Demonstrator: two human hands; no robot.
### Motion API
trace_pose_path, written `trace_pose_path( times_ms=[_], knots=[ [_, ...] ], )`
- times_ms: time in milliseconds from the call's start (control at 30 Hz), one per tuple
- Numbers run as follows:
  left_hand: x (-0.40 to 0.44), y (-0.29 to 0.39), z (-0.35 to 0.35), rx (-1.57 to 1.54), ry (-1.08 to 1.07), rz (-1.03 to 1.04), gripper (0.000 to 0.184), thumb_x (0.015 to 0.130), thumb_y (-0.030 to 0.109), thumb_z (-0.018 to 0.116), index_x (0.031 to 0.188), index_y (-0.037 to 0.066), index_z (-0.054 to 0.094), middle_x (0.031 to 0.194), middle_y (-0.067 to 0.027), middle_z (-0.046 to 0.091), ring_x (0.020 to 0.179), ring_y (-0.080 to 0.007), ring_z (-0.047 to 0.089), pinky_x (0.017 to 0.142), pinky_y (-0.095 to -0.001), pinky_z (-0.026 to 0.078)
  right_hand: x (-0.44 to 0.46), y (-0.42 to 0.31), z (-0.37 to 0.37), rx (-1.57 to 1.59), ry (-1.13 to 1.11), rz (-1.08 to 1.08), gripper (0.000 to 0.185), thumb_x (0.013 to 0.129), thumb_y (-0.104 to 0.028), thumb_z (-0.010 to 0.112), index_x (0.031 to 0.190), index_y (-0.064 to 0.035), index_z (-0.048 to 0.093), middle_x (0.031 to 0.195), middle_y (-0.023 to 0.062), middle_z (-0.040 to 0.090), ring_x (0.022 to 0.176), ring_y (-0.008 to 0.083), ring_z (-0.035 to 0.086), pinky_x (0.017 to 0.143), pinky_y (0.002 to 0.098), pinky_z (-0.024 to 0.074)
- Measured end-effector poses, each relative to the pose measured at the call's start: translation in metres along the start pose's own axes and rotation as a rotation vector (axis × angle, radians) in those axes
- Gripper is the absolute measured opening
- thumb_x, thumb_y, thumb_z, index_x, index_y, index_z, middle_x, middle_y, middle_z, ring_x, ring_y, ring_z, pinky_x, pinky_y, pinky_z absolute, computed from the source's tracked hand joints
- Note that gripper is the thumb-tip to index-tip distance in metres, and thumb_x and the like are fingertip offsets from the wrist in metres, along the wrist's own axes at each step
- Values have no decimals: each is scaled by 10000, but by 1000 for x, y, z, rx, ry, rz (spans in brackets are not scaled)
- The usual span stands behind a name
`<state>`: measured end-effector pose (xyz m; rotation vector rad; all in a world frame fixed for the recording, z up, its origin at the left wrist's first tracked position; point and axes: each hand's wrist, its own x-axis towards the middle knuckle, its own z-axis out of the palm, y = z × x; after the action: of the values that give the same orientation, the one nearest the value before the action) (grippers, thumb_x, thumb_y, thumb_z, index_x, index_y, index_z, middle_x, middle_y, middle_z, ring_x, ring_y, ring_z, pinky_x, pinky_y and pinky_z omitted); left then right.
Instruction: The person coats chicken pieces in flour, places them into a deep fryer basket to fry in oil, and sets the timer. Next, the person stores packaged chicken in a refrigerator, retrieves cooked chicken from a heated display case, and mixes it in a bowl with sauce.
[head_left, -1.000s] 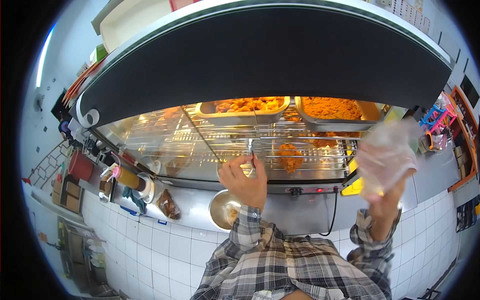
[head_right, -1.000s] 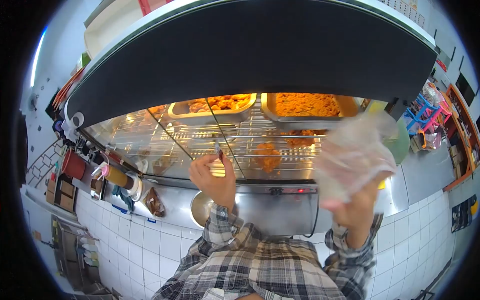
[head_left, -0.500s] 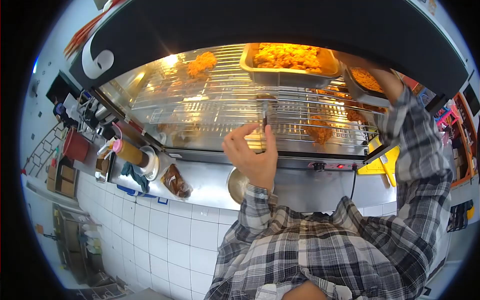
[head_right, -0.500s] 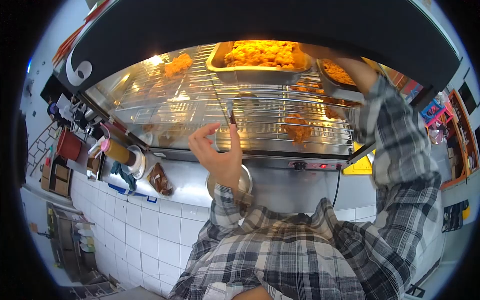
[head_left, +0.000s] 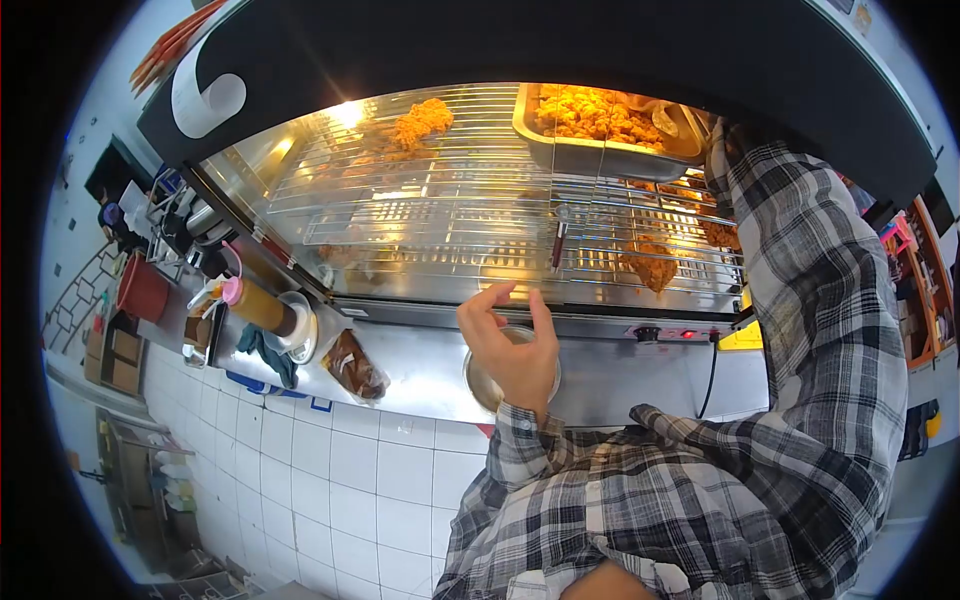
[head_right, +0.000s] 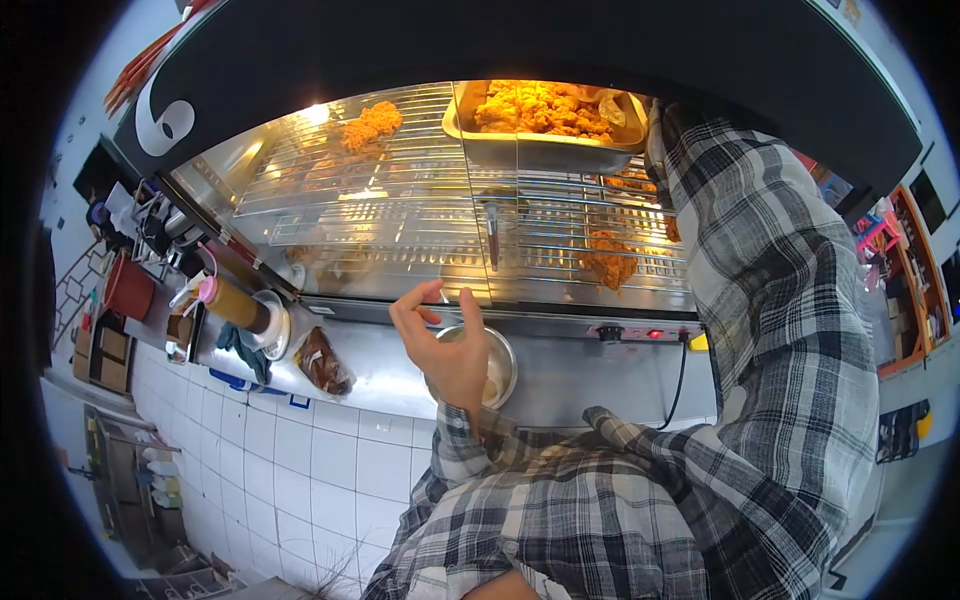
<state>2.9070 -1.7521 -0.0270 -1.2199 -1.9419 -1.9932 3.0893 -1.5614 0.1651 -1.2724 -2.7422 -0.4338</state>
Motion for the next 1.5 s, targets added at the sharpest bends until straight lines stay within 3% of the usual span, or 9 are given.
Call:
trace_pose_path(
  times_ms=[167, 467, 667, 733, 900, 1033, 1167, 1267, 1500],
  knots=[
    [1, -2, -2, -12, -3, -34, 292, 748, 58, 687, 1009, 46, 558, 899, -46, 485, 721, -156, 397, 679, -300, 367, -42, -20, -7, 125, 37, -87, 251, 937, -163, 428, 1104, -17, 546, 1082, 186, 591, 951, 360, 593, 847, 412, 459],
    [3, 7, 12, -24, -238, 155, 451, 789, 64, 651, 1217, 37, 510, 1130, -78, 563, 787, -156, 464, 692, -287, 383, 8, -25, 2, 570, 57, 166, 231, 926, -143, 444, 1087, -16, 550, 1072, 174, 596, 952, 352, 595, 836, 412, 462],
    [0, 24, 35, -181, -275, 140, 539, 789, 22, 601, 1304, 24, 441, 1211, -91, 521, 812, -146, 495, 698, -276, 397, -69, -27, 23, -110, 639, -309, 282, 717, -73, 619, 995, -97, 580, 988, 64, 603, 882, 234, 622, 706, 327, 499],
    [-2, 33, 32, -260, -333, 7, 573, 778, 11, 580, 1324, 3, 405, 1226, -102, 495, 800, -166, 490, 788, -301, 420, -110, -30, 18, -12, 575, -216, 266, 689, -83, 625, 949, -94, 572, 960, 51, 587, 874, 223, 617, 673, 343, 493],
    [-8, 37, 45, -190, -438, 64, 529, 753, 26, 597, 1268, 1, 477, 1140, -98, 557, 647, -122, 487, 706, -268, 431, -212, -11, 27, 437, 475, 48, 185, 750, -54, 626, 933, -41, 601, 944, 92, 613, 826, 254, 618, 649, 323, 483],
    [-33, 61, 70, -259, -561, 133, 524, 773, 63, 595, 1281, 14, 474, 1269, -128, 527, 655, -137, 526, 704, -272, 451, -275, 14, 37, 666, 568, 491, 205, 815, -35, 591, 1019, -22, 613, 971, 91, 644, 841, 195, 627, 689, 292, 480],
    [-51, 92, 96, -321, -730, 162, 553, 771, 57, 598, 1307, 48, 464, 1181, -139, 556, 683, -158, 557, 720, -286, 467, -328, 40, 61, 889, 724, 746, 222, 855, -23, 553, 1071, -26, 605, 1005, 81, 646, 889, 153, 603, 769, 292, 472],
    [-70, 106, 120, -380, -773, 217, 552, 796, 93, 615, 1327, 77, 463, 1184, -66, 567, 703, -85, 531, 538, -225, 343, -353, 56, 80, 1014, 816, 752, 196, 898, -78, 550, 1087, -39, 585, 1043, 99, 630, 960, 171, 583, 855, 295, 449],
    [-110, 131, 174, -534, -915, 280, 633, 782, 63, 598, 1380, 80, 392, 1258, -126, 513, 956, -246, 539, 853, -340, 438, -350, 67, 118, 1287, 823, 740, 198, 922, -161, 560, 1082, -45, 564, 1084, 135, 621, 1039, 215, 577, 918, 323, 441]
  ],
)
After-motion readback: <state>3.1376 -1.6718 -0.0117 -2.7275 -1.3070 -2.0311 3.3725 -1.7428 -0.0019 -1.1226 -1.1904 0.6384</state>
